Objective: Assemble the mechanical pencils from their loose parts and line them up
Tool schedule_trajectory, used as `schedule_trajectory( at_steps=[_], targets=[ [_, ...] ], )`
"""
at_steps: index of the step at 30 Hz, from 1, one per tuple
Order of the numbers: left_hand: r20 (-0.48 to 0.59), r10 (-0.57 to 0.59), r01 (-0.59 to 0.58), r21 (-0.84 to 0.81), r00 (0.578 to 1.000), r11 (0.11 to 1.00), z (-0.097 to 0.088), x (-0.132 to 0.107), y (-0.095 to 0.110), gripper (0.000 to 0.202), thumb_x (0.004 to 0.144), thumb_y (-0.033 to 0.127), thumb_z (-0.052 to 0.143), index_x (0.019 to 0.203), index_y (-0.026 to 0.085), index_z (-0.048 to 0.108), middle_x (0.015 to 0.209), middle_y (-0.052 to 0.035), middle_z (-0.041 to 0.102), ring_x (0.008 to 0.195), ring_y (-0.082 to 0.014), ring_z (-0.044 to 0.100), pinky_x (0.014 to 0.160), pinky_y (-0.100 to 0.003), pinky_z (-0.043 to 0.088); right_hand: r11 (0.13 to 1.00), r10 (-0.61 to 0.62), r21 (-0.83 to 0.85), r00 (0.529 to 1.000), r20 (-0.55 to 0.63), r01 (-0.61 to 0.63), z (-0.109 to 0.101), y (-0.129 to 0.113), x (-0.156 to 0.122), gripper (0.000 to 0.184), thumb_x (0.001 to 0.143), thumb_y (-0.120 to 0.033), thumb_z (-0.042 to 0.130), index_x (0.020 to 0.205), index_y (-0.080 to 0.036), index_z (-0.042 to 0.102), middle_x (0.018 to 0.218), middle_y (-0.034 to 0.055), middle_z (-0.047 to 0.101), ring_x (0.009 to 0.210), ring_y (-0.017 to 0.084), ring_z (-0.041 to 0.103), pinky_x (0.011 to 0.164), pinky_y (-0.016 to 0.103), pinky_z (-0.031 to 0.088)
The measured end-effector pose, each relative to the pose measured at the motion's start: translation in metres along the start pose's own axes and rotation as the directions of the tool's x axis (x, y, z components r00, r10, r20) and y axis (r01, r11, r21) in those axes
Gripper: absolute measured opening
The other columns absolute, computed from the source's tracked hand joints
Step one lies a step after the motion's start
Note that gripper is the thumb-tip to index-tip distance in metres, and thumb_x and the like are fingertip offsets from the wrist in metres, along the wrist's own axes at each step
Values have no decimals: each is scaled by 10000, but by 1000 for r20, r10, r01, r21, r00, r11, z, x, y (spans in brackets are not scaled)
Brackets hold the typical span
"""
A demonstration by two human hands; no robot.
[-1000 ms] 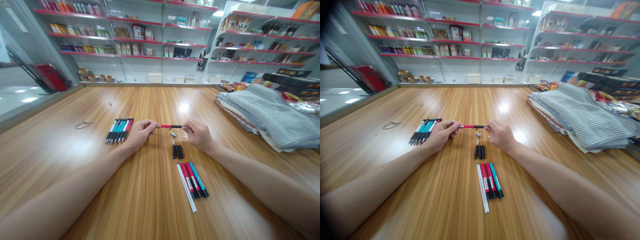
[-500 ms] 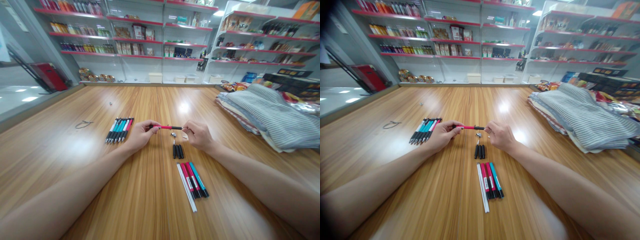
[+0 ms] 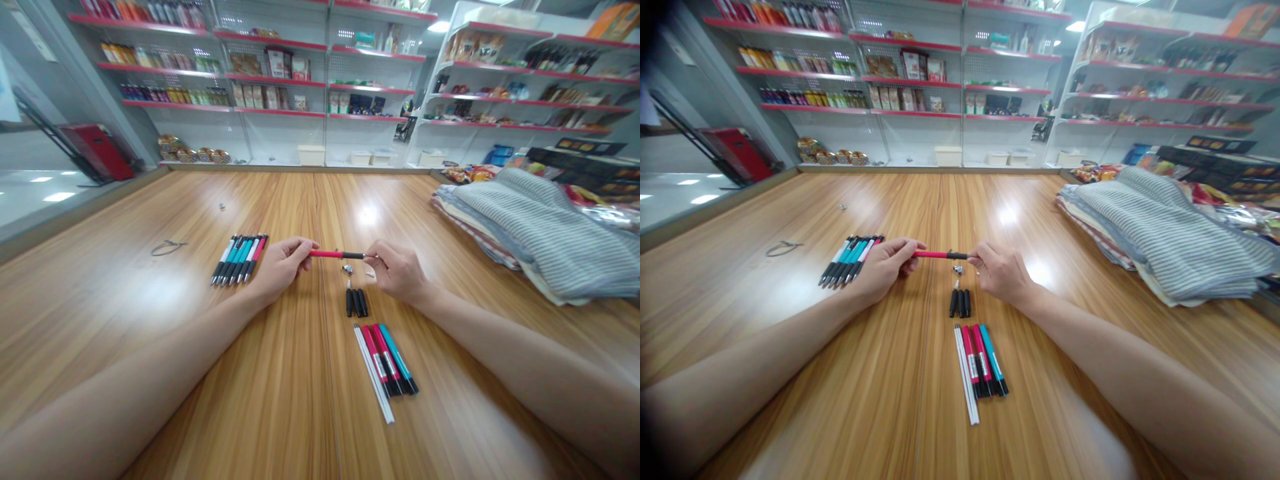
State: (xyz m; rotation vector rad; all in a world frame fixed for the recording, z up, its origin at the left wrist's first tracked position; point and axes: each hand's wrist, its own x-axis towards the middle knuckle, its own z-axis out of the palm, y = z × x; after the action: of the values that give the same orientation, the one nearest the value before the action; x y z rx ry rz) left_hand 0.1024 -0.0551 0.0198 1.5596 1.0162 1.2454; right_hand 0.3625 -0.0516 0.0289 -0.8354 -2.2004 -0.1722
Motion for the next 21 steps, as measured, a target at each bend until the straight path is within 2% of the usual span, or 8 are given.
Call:
schedule_trajectory(
  at_steps=[9, 21],
  targets=[
    [-2, 24, -24, 17, 1000, 1000, -2, -3, 1, 344, 877, 418, 592, 1093, 156, 641, 664, -16, 580, 573, -102, 490, 503, -209, 347, 1000, -8, -2, 999, 53, 8, -3, -3, 1, 112, 919, -194, 503, 811, -181, 533, 756, 18, 575, 633, 115, 508, 583, 248, 352],
    [24, 73, -74, 28, 997, 997, -3, -4, 0, 334, 835, 337, 650, 1108, 146, 631, 739, -18, 579, 618, -97, 491, 539, -208, 362, 1000, 8, 20, 997, 70, -9, -3, -2, 0, 117, 916, -182, 495, 805, -178, 530, 752, 12, 565, 636, 109, 495, 593, 246, 341]
  ],
)
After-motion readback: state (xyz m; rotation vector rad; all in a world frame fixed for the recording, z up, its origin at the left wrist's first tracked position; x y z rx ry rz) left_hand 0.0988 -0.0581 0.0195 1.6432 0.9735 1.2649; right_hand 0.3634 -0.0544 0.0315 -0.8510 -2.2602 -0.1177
